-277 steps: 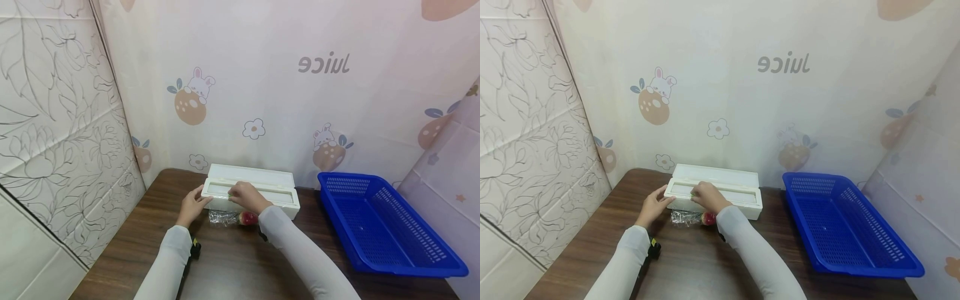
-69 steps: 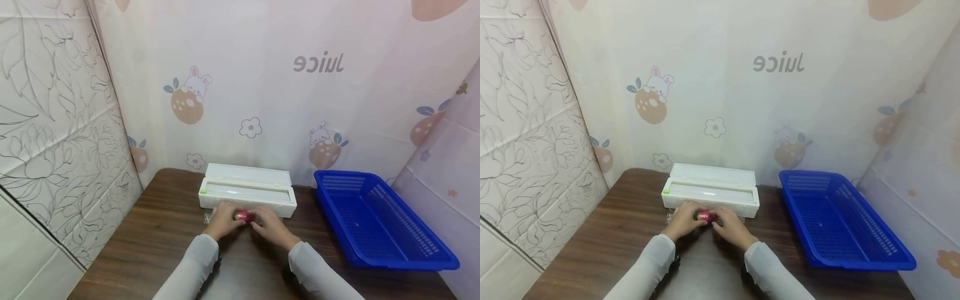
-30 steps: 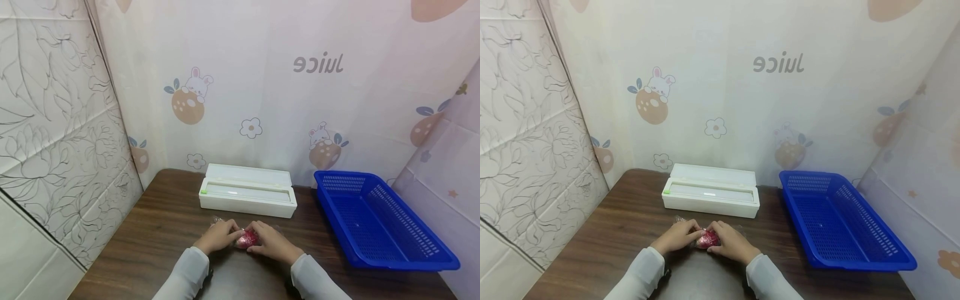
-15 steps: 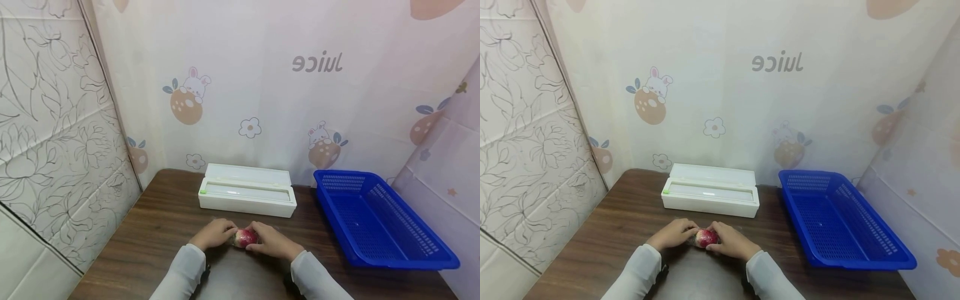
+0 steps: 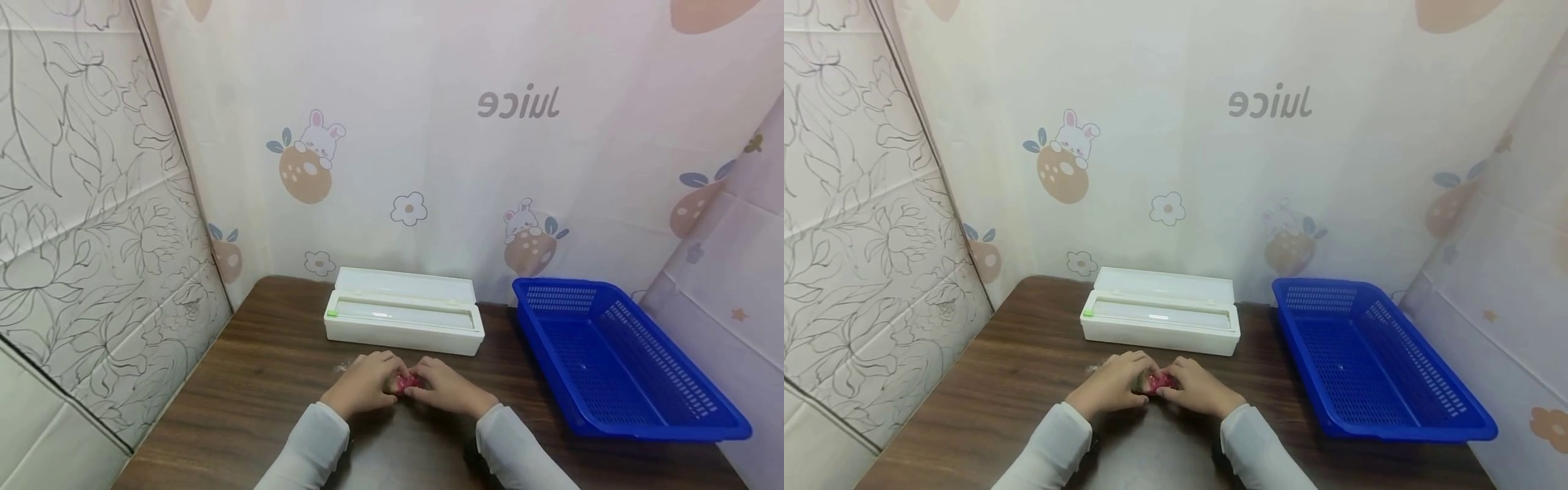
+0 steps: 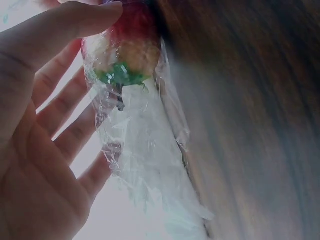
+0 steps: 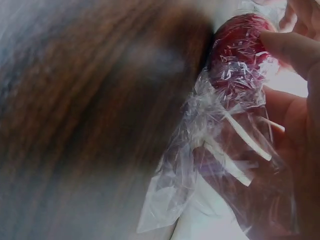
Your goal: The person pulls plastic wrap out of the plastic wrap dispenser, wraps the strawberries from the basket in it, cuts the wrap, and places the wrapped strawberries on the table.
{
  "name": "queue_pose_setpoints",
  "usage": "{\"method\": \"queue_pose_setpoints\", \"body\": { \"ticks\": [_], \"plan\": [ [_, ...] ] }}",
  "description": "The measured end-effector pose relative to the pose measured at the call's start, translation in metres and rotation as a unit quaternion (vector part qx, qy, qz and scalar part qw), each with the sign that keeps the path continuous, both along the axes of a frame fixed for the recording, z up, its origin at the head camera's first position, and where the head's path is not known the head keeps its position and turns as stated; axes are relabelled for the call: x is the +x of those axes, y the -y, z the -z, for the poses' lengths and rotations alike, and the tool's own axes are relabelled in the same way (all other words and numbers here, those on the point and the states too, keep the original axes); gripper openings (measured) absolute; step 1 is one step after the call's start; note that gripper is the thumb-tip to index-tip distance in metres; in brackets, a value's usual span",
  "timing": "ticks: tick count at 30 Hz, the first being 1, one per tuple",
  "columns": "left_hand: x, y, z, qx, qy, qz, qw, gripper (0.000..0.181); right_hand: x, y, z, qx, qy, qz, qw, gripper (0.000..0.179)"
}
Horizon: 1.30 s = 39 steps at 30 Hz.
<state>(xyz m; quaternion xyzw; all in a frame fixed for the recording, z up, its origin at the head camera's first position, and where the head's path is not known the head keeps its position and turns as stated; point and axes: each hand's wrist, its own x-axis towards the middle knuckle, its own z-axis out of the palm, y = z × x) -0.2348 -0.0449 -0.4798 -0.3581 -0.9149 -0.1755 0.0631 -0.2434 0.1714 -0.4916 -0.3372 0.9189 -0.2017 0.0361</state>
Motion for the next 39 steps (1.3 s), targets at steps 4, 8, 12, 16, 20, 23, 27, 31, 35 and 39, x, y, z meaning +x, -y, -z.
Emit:
{"method": "queue_pose_setpoints", "body": {
  "ticks": [4,8,12,16,20,23,27,31,35,39],
  "plan": [
    [-0.004,0.000,0.004,0.005,0.002,-0.011,0.9999,0.044,-0.002,0.000,0.000,-0.017,0.008,0.006,0.9998,0.037],
    [-0.009,0.000,0.009,0.022,0.003,-0.022,0.9995,0.043,-0.003,0.001,0.001,-0.054,0.020,0.021,0.9981,0.033],
    [-0.013,0.000,0.013,0.031,0.008,-0.022,0.9992,0.041,-0.003,0.001,0.001,-0.056,0.030,0.031,0.9975,0.032],
    [-0.015,0.002,0.012,0.041,0.027,-0.023,0.9985,0.040,-0.004,0.000,0.001,-0.052,0.017,0.037,0.9978,0.033],
    [-0.015,0.004,0.009,0.035,0.041,-0.024,0.9983,0.040,-0.006,0.001,0.001,-0.050,-0.005,0.037,0.9981,0.034],
    [-0.015,0.006,0.009,0.031,0.047,-0.020,0.9982,0.041,-0.005,0.001,0.001,-0.039,-0.015,0.043,0.9982,0.035],
    [-0.017,0.007,0.011,0.036,0.050,-0.019,0.9979,0.041,-0.001,0.004,-0.002,0.001,-0.037,0.061,0.9974,0.039],
    [-0.018,0.008,0.012,0.040,0.065,-0.019,0.9969,0.042,0.006,0.006,-0.005,0.042,-0.064,0.060,0.9952,0.050],
    [-0.017,0.008,0.012,0.039,0.093,-0.024,0.9946,0.045,0.010,0.007,-0.006,0.055,-0.073,0.065,0.9937,0.058],
    [-0.015,0.008,0.012,0.055,0.124,-0.042,0.9898,0.045,0.010,0.009,-0.006,0.058,-0.074,0.071,0.9930,0.056]
  ]
}}
